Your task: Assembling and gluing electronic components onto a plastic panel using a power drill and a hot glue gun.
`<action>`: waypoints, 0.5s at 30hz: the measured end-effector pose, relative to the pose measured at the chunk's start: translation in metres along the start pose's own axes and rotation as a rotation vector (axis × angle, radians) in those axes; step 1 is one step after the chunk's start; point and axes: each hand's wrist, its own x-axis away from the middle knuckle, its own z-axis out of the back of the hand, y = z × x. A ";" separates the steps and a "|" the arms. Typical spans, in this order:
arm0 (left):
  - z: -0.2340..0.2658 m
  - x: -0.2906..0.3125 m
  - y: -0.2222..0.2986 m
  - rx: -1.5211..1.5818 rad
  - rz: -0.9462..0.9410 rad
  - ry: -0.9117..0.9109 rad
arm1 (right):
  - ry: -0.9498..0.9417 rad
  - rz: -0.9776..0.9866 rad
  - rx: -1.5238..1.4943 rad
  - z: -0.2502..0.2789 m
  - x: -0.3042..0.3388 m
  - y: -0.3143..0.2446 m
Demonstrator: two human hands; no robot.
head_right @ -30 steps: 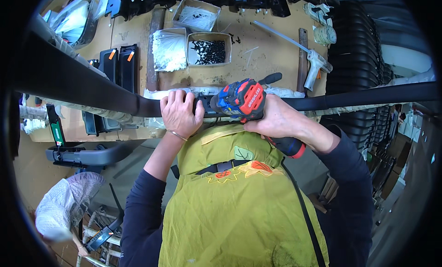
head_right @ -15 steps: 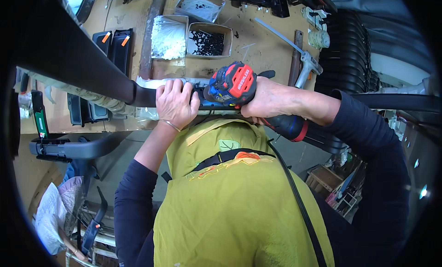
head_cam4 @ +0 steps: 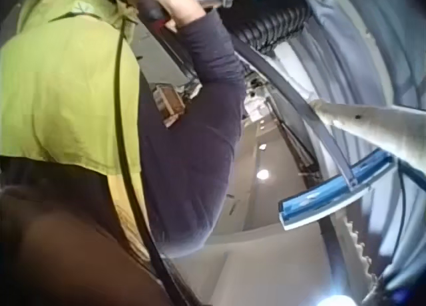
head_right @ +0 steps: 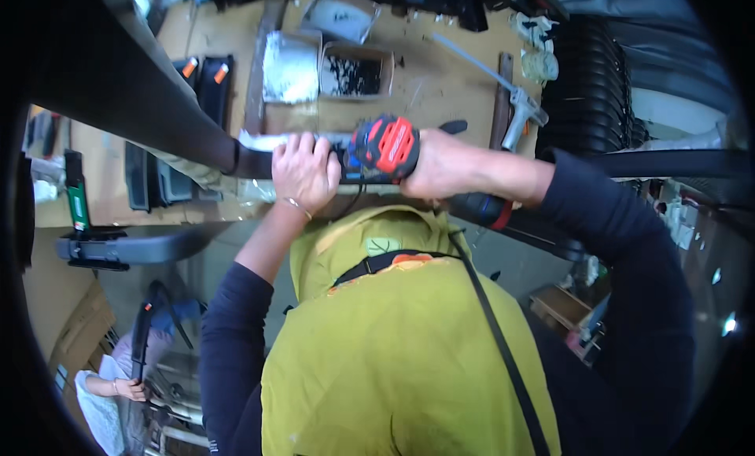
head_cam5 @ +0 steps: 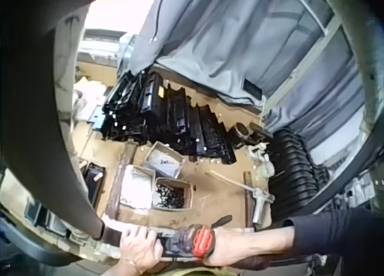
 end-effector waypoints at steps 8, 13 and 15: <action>0.001 0.009 0.015 -0.075 -0.069 0.009 | 0.024 0.062 -0.478 0.005 0.018 0.067; 0.007 0.006 0.011 -0.108 -0.098 -0.031 | 0.113 0.159 -0.608 0.016 0.057 0.067; 0.003 0.004 0.010 -0.126 -0.099 -0.034 | 0.070 0.148 -0.579 0.007 0.045 0.069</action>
